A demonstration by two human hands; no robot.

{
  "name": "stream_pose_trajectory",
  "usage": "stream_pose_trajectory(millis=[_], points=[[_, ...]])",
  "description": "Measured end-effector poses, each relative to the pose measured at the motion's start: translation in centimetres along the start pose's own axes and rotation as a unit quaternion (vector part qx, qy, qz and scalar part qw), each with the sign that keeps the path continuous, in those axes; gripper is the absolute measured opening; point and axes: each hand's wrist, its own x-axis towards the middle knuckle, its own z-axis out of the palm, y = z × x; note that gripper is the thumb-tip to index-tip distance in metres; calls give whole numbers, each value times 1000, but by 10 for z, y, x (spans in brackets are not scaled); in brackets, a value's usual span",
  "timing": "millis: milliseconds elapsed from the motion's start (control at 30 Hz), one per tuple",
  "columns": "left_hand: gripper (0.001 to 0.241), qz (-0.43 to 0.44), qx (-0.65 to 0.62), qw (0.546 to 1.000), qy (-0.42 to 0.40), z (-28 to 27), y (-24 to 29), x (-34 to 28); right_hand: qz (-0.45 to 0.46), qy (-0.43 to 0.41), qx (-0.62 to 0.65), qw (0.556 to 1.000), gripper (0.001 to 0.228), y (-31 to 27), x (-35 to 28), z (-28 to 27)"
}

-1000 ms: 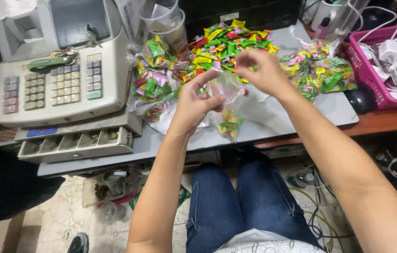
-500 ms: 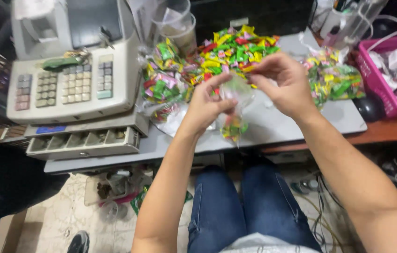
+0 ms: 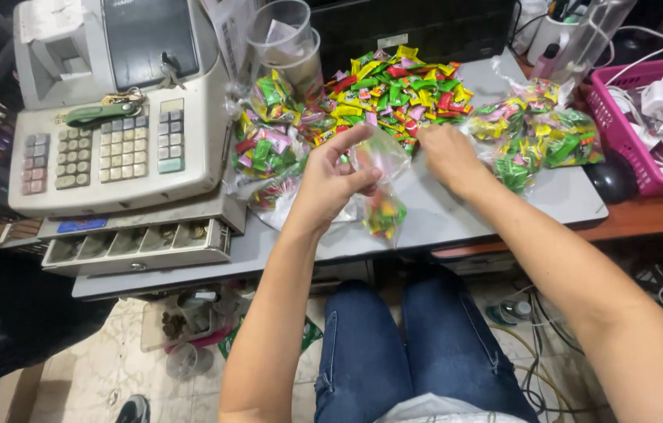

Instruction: Bag small wrapped candies into clear plastic bags at a checkout counter

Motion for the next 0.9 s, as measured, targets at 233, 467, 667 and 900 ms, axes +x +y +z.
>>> stream_pose_trajectory(millis=[233, 467, 667, 900], points=[[70, -8, -16, 1000, 8, 1, -8, 3, 92, 95, 654, 745, 30, -26, -3, -110], [70, -5, -9, 1000, 4, 13, 4, -2, -55, 94, 544, 832, 31, -21, 31, -129], [69, 13, -19, 1000, -11, 18, 1, 2, 91, -5, 212, 973, 60, 45, 52, -3], [71, 76, -54, 995, -46, 40, 37, 3, 115, 51, 174, 977, 11, 87, 64, 55]])
